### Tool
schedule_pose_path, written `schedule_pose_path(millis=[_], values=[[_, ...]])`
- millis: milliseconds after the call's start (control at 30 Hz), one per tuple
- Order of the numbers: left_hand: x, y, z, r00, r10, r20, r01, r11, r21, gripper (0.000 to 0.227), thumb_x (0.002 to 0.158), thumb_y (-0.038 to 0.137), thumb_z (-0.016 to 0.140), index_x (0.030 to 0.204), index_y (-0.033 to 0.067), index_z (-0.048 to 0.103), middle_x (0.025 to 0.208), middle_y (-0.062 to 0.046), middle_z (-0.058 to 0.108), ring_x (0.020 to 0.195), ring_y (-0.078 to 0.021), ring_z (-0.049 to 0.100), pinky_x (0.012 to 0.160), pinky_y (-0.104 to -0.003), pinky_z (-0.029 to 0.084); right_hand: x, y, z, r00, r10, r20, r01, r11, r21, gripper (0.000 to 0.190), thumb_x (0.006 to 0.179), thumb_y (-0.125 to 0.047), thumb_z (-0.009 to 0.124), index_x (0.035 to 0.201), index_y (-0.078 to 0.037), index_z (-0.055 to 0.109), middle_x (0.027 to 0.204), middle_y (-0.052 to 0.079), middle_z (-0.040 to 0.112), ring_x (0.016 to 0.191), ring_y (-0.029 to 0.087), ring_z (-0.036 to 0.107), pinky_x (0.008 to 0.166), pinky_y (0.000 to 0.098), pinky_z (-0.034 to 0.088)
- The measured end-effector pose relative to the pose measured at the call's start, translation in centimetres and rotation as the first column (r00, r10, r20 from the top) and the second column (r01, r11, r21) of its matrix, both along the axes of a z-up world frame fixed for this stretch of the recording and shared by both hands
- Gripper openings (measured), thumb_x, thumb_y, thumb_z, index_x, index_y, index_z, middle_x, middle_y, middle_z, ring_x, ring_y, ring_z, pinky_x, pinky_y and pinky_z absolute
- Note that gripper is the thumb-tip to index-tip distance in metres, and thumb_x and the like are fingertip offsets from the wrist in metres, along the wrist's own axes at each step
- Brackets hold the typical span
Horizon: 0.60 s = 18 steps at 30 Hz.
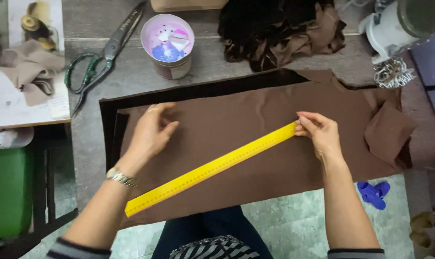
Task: The person retrieves a piece of chalk from a container and then uses a yellow ruler to measure and mark a line on a large piece of brown fabric laid out on a table.
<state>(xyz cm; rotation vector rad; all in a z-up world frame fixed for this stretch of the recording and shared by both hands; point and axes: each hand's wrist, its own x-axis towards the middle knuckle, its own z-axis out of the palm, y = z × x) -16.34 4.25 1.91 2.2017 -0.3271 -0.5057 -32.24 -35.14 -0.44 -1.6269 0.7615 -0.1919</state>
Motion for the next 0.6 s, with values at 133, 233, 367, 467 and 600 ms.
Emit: schedule_pose_path(millis=[133,233,367,467,600], values=[[-1.6,4.8,-1.9,0.998,0.058,0.005,-0.058,0.993,0.107,0.032,0.085,0.016,0.070,0.117,0.0155,0.068,0.097,-0.008,0.071,0.091,-0.0303,0.068,0.080,-0.043,0.054,-2.6,-1.1,-0.2,0.999,-0.052,0.004,0.052,0.998,0.021,0.025,0.092,-0.002,0.064,0.116,0.005,0.060,0.094,0.024,0.067,0.079,0.025,0.070,0.070,0.0301,0.062],[-3.3,7.8,-2.1,0.986,0.156,0.058,-0.162,0.979,0.123,0.020,0.086,0.020,0.073,0.106,0.0185,0.073,0.086,-0.006,0.071,0.086,-0.0282,0.069,0.080,-0.039,0.054,-3.3,-1.6,-0.3,0.995,-0.091,-0.034,0.092,0.995,0.025,0.022,0.090,-0.003,0.067,0.110,0.005,0.062,0.098,0.026,0.067,0.084,0.026,0.071,0.070,0.0304,0.062],[-5.1,8.9,-2.1,0.948,0.319,0.023,-0.319,0.938,0.133,0.019,0.086,0.035,0.077,0.087,0.0159,0.074,0.067,-0.005,0.068,0.067,-0.0233,0.065,0.066,-0.034,0.049,-3.4,-3.5,-2.4,0.995,-0.089,-0.036,0.090,0.995,0.032,0.018,0.091,-0.003,0.067,0.106,0.006,0.063,0.093,0.026,0.068,0.080,0.028,0.071,0.068,0.0315,0.062],[-5.8,7.4,-3.1,0.939,0.334,0.083,-0.342,0.934,0.106,0.032,0.090,0.039,0.076,0.076,0.0109,0.071,0.064,-0.010,0.065,0.063,-0.0266,0.064,0.061,-0.034,0.047,-3.7,-3.7,-2.4,0.995,-0.087,-0.043,0.088,0.996,0.015,0.016,0.091,-0.005,0.067,0.104,0.003,0.064,0.091,0.023,0.068,0.076,0.025,0.071,0.065,0.0300,0.063],[-7.8,4.0,-0.4,0.928,0.242,0.282,-0.247,0.969,-0.016,0.053,0.074,-0.008,0.070,0.125,-0.0016,0.058,0.129,-0.027,0.042,0.108,-0.0468,0.056,0.092,-0.052,0.047,-3.3,-4.5,-3.4,0.996,-0.088,-0.012,0.088,0.996,0.006,0.017,0.089,-0.006,0.070,0.103,0.002,0.065,0.094,0.024,0.067,0.075,0.024,0.071,0.064,0.0314,0.064]])
